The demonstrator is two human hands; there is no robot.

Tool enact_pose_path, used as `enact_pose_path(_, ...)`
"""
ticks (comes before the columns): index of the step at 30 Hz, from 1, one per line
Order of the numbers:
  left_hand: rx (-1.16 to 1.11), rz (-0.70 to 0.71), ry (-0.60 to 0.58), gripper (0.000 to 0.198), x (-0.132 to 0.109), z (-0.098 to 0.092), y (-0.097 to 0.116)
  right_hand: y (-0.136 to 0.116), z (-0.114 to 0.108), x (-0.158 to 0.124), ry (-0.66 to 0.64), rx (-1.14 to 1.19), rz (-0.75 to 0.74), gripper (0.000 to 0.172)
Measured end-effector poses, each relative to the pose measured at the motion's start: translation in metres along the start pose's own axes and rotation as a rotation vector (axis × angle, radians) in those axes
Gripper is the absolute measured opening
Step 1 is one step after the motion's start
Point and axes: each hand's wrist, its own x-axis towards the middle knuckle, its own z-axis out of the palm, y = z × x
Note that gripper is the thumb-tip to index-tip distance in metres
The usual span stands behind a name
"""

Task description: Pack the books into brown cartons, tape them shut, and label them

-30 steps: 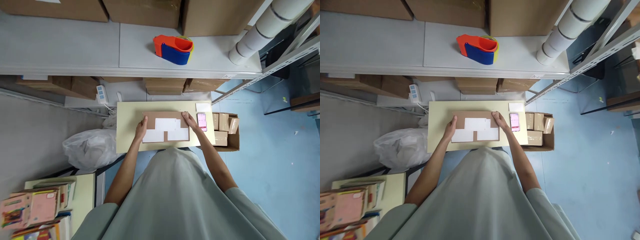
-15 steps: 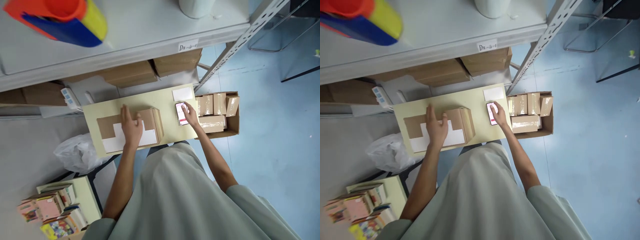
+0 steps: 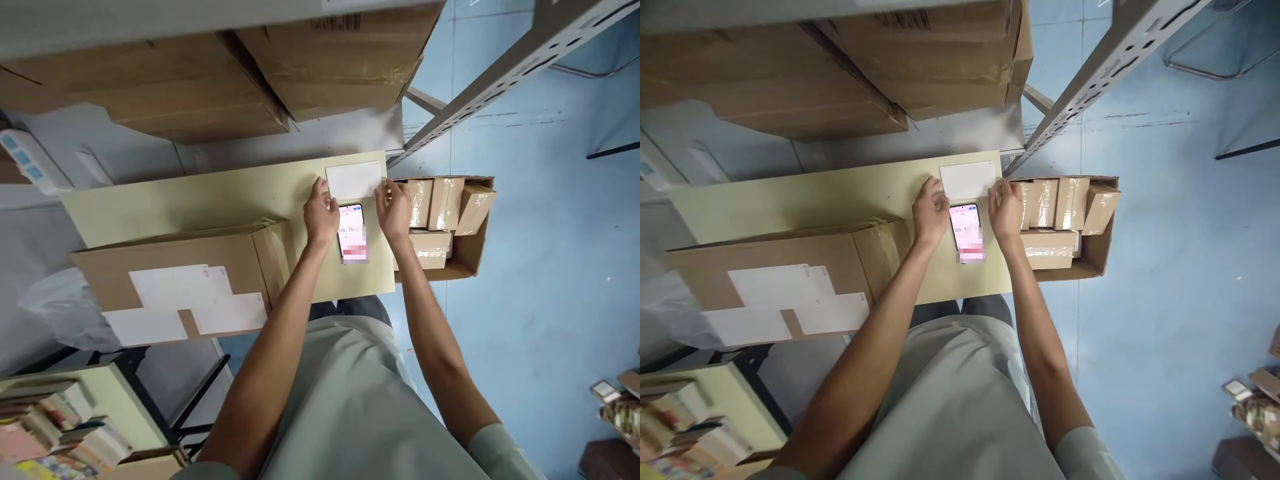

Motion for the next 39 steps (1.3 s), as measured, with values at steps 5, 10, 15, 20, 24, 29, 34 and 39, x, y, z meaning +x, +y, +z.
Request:
enact_pose_path(5,-0.142,-0.089,0.133,0.04,0.005,0.0,-0.023,-0.01,0.003,0.0,0.039,-0.109,-0.036,0.048)
enact_pose_path(10,-0.259,-0.091,0.194,0.033,0.003,0.002,-0.028,-0.019,0.007,0.0,-0.005,-0.139,-0.024,0.046)
enact_pose_path(15,-0.319,-0.085,0.252,0.034,0.004,0.002,-0.03,-0.025,0.009,0.0,0.04,-0.115,-0.064,0.045)
enact_pose_path(20,-0.414,-0.103,0.248,0.048,0.014,0.003,-0.043,-0.031,0.011,0.001,0.062,-0.114,-0.05,0.044)
enact_pose_path(24,-0.441,-0.141,0.248,0.053,0.019,0.006,-0.053,-0.031,0.009,0.001,0.043,-0.086,-0.026,0.047)
enact_pose_path(29,-0.436,-0.159,0.221,0.047,0.02,0.007,-0.054,-0.03,0.005,-0.001,0.058,-0.101,-0.026,0.048)
enact_pose_path(34,-0.461,-0.158,0.198,0.044,0.021,0.006,-0.05,-0.032,0.002,-0.001,0.032,-0.095,-0.001,0.05)
enact_pose_path(39,-0.426,-0.152,0.202,0.047,0.025,0.007,-0.052,-0.04,0.0,-0.004,0.007,-0.073,-0.047,0.052)
